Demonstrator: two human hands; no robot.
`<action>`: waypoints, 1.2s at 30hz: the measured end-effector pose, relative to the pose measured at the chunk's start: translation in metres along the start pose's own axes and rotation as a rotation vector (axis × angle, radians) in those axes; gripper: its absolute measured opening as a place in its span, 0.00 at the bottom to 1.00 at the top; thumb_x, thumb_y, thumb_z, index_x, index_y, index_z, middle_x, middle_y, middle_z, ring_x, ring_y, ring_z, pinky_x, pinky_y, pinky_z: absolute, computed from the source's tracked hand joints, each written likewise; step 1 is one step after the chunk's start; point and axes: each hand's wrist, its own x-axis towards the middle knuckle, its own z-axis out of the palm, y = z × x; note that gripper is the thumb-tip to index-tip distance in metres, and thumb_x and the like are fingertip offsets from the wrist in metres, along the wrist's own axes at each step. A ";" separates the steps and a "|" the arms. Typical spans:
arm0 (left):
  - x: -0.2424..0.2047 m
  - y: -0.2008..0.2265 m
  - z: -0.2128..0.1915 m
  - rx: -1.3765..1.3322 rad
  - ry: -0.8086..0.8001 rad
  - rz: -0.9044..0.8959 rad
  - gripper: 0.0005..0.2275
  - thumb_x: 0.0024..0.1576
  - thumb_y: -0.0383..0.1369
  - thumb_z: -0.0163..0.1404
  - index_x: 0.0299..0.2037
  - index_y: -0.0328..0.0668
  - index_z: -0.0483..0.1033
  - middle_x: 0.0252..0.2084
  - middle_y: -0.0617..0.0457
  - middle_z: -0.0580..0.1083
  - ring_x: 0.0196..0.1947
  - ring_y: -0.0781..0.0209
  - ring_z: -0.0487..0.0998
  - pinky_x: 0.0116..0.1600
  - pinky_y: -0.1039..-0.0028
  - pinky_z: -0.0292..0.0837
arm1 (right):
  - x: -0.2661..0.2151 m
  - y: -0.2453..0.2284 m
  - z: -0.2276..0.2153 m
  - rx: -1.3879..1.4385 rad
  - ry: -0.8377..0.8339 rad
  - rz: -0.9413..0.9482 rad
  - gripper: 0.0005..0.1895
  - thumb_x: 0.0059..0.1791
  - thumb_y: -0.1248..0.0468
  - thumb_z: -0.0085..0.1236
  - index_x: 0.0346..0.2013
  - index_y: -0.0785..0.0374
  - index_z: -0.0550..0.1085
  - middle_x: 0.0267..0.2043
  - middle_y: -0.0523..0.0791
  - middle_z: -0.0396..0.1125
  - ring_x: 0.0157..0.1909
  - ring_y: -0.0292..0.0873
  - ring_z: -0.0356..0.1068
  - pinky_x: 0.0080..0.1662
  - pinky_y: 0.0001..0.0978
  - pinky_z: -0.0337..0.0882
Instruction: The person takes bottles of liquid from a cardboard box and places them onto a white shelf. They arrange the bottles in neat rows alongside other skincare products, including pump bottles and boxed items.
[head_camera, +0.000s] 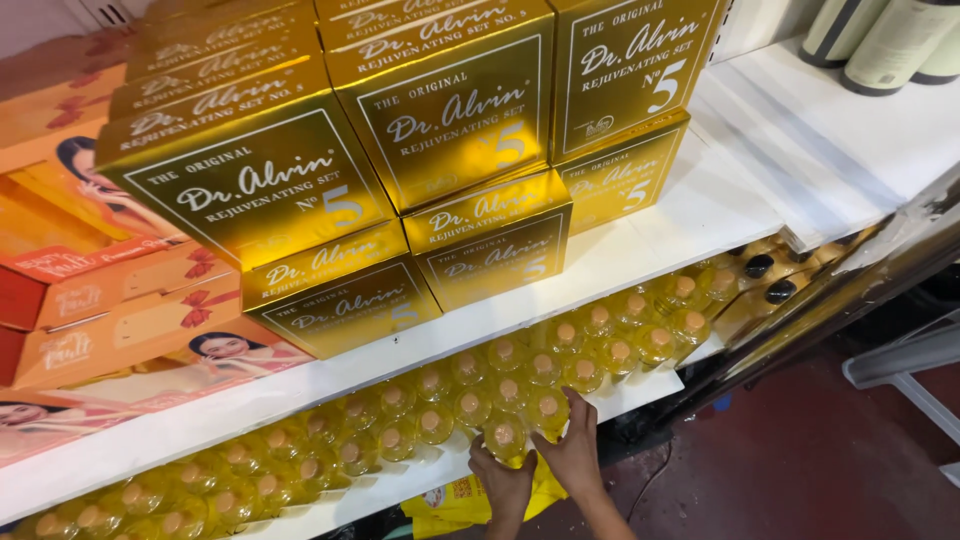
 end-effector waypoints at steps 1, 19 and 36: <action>0.000 0.004 -0.006 -0.059 -0.034 -0.015 0.46 0.35 0.26 0.71 0.65 0.37 0.54 0.59 0.36 0.60 0.59 0.36 0.63 0.61 0.53 0.65 | 0.001 -0.001 -0.008 0.008 -0.077 -0.117 0.46 0.31 0.67 0.75 0.59 0.67 0.62 0.56 0.55 0.58 0.58 0.58 0.62 0.57 0.46 0.66; -0.018 0.096 -0.051 0.140 -0.073 -0.027 0.36 0.46 0.43 0.65 0.66 0.63 0.61 0.58 0.41 0.63 0.53 0.34 0.74 0.53 0.50 0.74 | 0.010 0.003 -0.021 -0.149 -0.202 0.019 0.51 0.35 0.71 0.71 0.67 0.49 0.55 0.58 0.58 0.59 0.50 0.64 0.70 0.49 0.50 0.73; -0.007 0.084 -0.038 0.076 -0.037 -0.170 0.38 0.38 0.38 0.69 0.60 0.51 0.62 0.57 0.40 0.64 0.50 0.34 0.75 0.54 0.52 0.73 | -0.004 0.008 -0.020 -0.267 -0.292 -0.093 0.43 0.40 0.69 0.69 0.65 0.45 0.60 0.55 0.56 0.58 0.50 0.66 0.70 0.49 0.52 0.75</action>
